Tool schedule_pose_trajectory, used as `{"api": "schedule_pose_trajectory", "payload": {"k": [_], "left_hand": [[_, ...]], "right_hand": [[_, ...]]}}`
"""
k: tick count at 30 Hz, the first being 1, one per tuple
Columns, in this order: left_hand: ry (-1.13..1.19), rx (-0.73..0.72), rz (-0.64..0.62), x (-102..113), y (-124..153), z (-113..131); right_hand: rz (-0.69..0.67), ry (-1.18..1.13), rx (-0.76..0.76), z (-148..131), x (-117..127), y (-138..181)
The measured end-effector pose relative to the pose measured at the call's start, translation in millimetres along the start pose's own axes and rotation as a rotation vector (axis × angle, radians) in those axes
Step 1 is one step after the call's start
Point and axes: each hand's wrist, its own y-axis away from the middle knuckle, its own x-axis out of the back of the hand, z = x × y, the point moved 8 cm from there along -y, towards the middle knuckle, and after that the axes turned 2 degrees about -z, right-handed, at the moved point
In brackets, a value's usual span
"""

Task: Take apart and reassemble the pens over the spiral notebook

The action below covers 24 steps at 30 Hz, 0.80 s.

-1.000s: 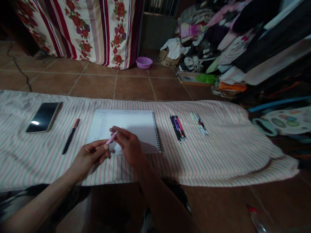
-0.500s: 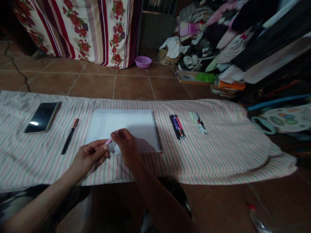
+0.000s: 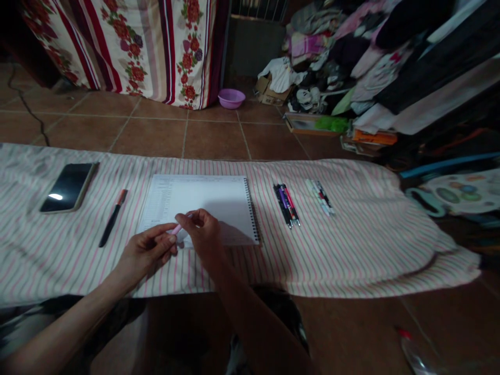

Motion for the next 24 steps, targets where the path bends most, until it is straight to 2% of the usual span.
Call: {"api": "schedule_pose_trajectory", "payload": {"k": [7, 11, 18, 21, 24], "left_hand": [[0.012, 0.058, -0.001, -5, 3, 9], [-0.044, 0.038, -0.022, -5, 3, 14], [-0.105, -0.074, -0.027, 0, 2, 13], [-0.099, -0.074, -0.047, -2, 2, 15], [-0.044, -0.007, -0.083, -6, 3, 15]], "right_hand": [[-0.251, -0.240, 0.009, -5, -12, 3], [-0.232, -0.150, -0.026, -1, -8, 1], [-0.076, -0.026, -0.015, -4, -3, 2], [-0.137, -0.109, -0.045, -2, -9, 4], [-0.209, -0.258, -0.049, -1, -14, 3]]}}
